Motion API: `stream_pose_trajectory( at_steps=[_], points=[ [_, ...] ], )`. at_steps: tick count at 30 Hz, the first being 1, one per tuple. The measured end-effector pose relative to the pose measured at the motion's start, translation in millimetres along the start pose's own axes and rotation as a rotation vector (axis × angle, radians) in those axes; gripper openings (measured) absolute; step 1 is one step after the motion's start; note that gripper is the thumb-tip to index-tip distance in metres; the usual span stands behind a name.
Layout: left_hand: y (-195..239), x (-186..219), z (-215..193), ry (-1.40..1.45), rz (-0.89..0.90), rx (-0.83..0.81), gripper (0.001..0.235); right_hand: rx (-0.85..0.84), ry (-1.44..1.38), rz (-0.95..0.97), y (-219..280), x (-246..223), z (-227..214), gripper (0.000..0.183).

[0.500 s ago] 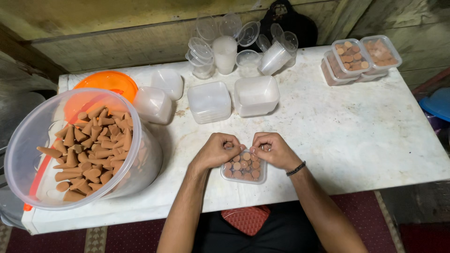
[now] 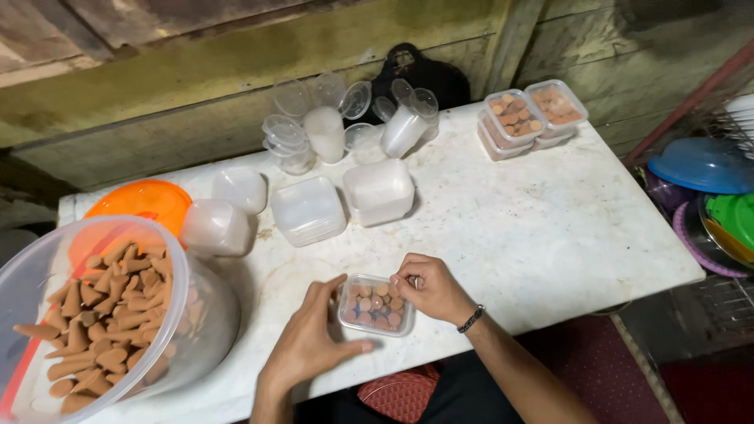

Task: The person transfers small brown cone-shaped objects from a large container into small plastic boxes, arranging them in rows. The person stacks the filled boxes on the table.

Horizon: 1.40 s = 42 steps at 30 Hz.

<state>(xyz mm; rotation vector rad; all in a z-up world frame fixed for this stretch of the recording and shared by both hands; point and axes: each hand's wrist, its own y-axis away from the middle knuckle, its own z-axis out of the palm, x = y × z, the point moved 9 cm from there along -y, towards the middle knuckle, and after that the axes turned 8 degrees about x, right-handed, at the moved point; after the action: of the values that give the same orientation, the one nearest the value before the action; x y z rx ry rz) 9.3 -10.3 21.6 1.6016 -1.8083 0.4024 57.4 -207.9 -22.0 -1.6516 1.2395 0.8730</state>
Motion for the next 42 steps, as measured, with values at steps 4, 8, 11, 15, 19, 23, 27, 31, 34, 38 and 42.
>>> stream_pose_trajectory(
  at_steps=[4, 8, 11, 15, 19, 23, 27, 31, 34, 38, 42],
  points=[
    [-3.8, 1.7, 30.3, 0.065, -0.015, -0.021, 0.118, 0.104, 0.051, -0.025, 12.6, -4.1, -22.8, 0.018],
    [-37.2, 20.0, 58.3, 0.180, 0.057, 0.069, 0.095, 0.248, 0.005, 0.236, 28.7, 20.5, -65.9, 0.019],
    [-67.8, 57.1, 86.4, 0.231, 0.144, 0.073, 0.089, 0.353, -0.042, 0.355, 42.4, 41.4, -111.6, 0.026],
    [-104.1, 126.0, 122.1, 0.318, 0.221, 0.035, 0.086, 0.530, -0.180, 0.282, 59.8, 78.1, -168.3, 0.039],
    [-141.5, 173.5, 165.2, 0.365, 0.226, 0.008, 0.085, 0.700, -0.134, 0.221, 70.6, 118.7, -219.4, 0.052],
    [-176.1, 207.0, 202.8, 0.610, 0.166, 0.005, 0.089, 0.806, -0.103, 0.238, 60.8, 140.5, -262.8, 0.055],
    [-195.4, 242.5, 218.3, 0.670, 0.146, 0.010, 0.091, 0.889, -0.045, 0.245, 41.3, 163.6, -295.3, 0.054],
    [-221.7, 251.6, 238.4, 0.679, 0.155, 0.054, 0.085, 0.912, -0.005, 0.238, 20.3, 179.7, -313.6, 0.053],
    [-234.5, 260.1, 242.8, 0.617, 0.219, 0.110, 0.076, 0.948, -0.001, 0.233, 12.8, 182.8, -323.0, 0.053],
    [-253.6, 249.9, 260.0, 0.594, 0.239, 0.156, 0.074, 0.962, 0.009, 0.217, 4.7, 191.8, -329.2, 0.052],
    [-251.9, 255.2, 255.4, 0.606, 0.249, 0.185, 0.072, 0.970, 0.015, 0.194, 0.4, 198.9, -332.8, 0.052]
  ],
)
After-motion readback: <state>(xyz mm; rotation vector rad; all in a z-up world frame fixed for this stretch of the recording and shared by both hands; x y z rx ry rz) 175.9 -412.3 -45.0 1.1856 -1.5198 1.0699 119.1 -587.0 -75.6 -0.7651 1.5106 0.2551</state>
